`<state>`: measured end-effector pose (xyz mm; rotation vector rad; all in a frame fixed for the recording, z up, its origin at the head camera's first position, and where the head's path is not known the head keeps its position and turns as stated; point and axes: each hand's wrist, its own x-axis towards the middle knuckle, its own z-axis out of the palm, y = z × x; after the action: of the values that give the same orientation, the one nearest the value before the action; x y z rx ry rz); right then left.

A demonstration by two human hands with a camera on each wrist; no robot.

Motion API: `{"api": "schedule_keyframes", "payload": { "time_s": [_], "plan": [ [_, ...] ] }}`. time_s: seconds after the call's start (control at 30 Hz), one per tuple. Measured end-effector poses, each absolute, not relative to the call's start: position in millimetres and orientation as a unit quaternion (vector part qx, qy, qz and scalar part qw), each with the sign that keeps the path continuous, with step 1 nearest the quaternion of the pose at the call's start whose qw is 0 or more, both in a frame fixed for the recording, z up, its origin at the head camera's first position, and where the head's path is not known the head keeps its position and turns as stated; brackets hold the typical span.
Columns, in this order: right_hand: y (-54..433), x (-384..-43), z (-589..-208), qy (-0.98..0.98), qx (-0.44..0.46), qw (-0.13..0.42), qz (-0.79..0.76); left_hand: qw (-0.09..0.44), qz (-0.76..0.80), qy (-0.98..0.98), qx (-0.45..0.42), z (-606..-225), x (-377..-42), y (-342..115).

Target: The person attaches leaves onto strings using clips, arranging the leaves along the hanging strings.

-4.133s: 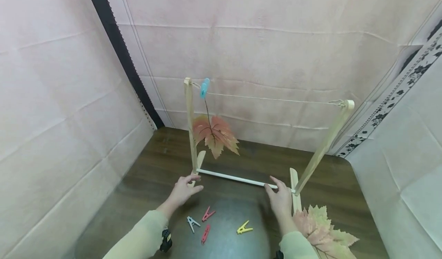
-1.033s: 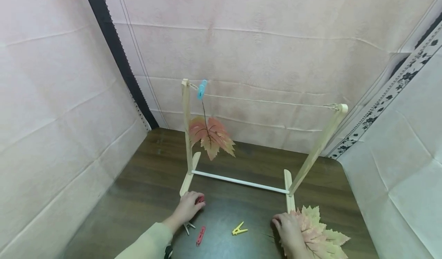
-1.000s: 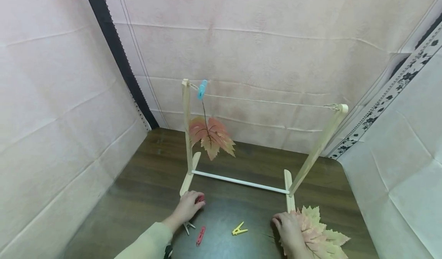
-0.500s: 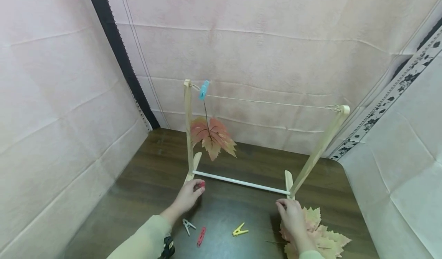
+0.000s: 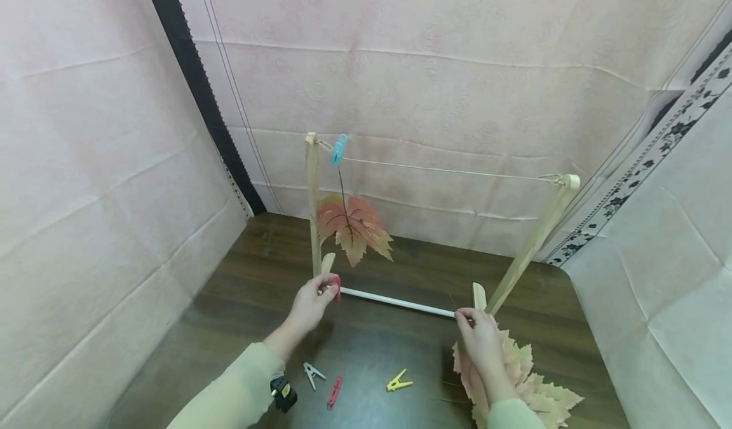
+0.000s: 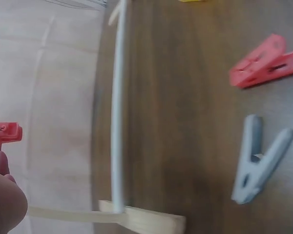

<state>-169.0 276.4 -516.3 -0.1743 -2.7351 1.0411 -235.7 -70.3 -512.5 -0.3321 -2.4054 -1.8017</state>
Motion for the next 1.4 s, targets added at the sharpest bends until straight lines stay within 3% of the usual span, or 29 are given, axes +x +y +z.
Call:
{"api": "schedule_keyframes", "payload": {
  "time_s": [0.6, 1.17, 1.4],
  "plan": [
    [249, -190, -487, -0.899, -0.09, 0.166, 0.394, 0.104, -0.612, -0.777, -0.104, -449, -250, -66],
    [230, -204, -462, -0.873, -0.123, 0.14, 0.45, 0.157, -0.631, -0.75, -0.122, -402, -266, -61],
    [224, -209, -451, -0.869, -0.124, 0.158, 0.453, 0.162, -0.624, -0.753, -0.13, -387, -270, -60]
  ]
}}
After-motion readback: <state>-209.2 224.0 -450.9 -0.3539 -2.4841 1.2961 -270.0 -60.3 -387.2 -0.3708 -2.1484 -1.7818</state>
